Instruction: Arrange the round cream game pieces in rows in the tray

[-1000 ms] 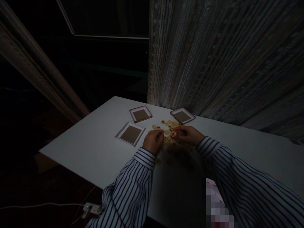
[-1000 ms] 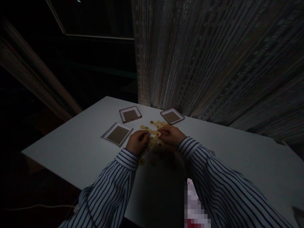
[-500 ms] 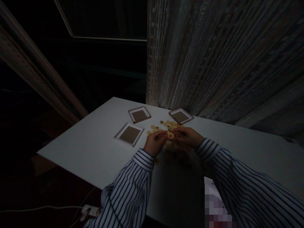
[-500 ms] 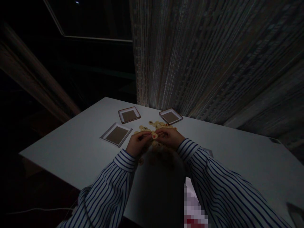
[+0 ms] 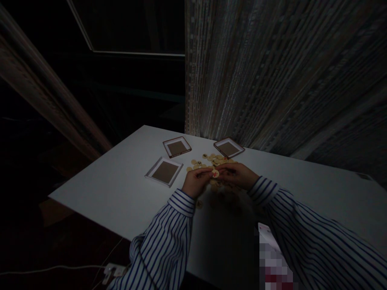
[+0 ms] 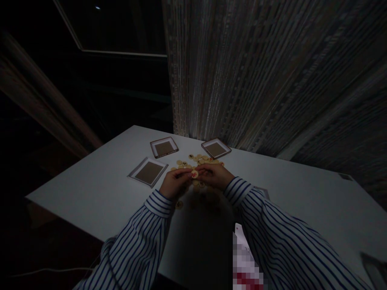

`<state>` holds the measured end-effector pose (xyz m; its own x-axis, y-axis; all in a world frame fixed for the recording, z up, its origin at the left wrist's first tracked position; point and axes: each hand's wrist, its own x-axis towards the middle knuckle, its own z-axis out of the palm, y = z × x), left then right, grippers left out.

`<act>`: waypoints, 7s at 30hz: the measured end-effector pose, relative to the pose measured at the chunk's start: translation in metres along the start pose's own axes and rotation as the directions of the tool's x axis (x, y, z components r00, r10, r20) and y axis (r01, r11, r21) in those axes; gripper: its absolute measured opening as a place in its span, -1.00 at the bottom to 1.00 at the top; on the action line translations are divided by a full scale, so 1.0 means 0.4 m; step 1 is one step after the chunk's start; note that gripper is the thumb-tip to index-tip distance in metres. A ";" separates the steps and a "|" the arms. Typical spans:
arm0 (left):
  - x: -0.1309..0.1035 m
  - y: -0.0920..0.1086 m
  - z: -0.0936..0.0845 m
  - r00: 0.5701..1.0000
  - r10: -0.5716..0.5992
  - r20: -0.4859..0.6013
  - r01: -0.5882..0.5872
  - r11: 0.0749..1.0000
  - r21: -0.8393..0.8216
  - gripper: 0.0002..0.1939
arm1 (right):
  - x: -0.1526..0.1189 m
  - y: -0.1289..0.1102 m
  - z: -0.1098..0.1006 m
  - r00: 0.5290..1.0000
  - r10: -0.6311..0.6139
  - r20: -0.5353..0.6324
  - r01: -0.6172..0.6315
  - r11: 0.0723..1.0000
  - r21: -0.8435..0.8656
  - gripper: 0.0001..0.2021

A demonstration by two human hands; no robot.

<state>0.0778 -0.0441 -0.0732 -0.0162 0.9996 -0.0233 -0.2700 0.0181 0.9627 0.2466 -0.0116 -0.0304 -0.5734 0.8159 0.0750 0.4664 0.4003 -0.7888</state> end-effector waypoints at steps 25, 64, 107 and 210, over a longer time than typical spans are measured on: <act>-0.015 0.008 -0.002 0.994 0.058 -0.097 -0.052 0.997 0.057 -0.66 | -0.126 -0.046 -0.099 0.973 -0.032 -0.230 -0.017 0.978 -0.207 -0.65; -0.103 0.026 0.169 0.999 0.049 -0.001 -0.048 0.984 0.171 -0.81 | -0.339 0.035 -0.180 0.884 0.082 -0.460 -0.091 0.996 0.002 -0.66; -0.090 -0.064 0.315 0.991 0.022 0.132 -0.051 0.973 0.225 -0.78 | -0.433 0.181 -0.152 0.745 0.096 -0.660 -0.118 0.993 0.011 -0.71; -0.106 -0.131 0.404 0.930 -0.110 0.350 0.079 0.992 0.101 -0.74 | -0.431 0.168 -0.089 0.747 0.212 -0.630 -0.010 0.951 0.309 -0.80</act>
<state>0.2483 -0.0838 -0.0789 0.3512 0.9357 -0.0332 -0.1715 0.0991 0.9802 0.4008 -0.1104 -0.0748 0.0950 0.9574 0.2728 0.2410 0.2438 -0.9394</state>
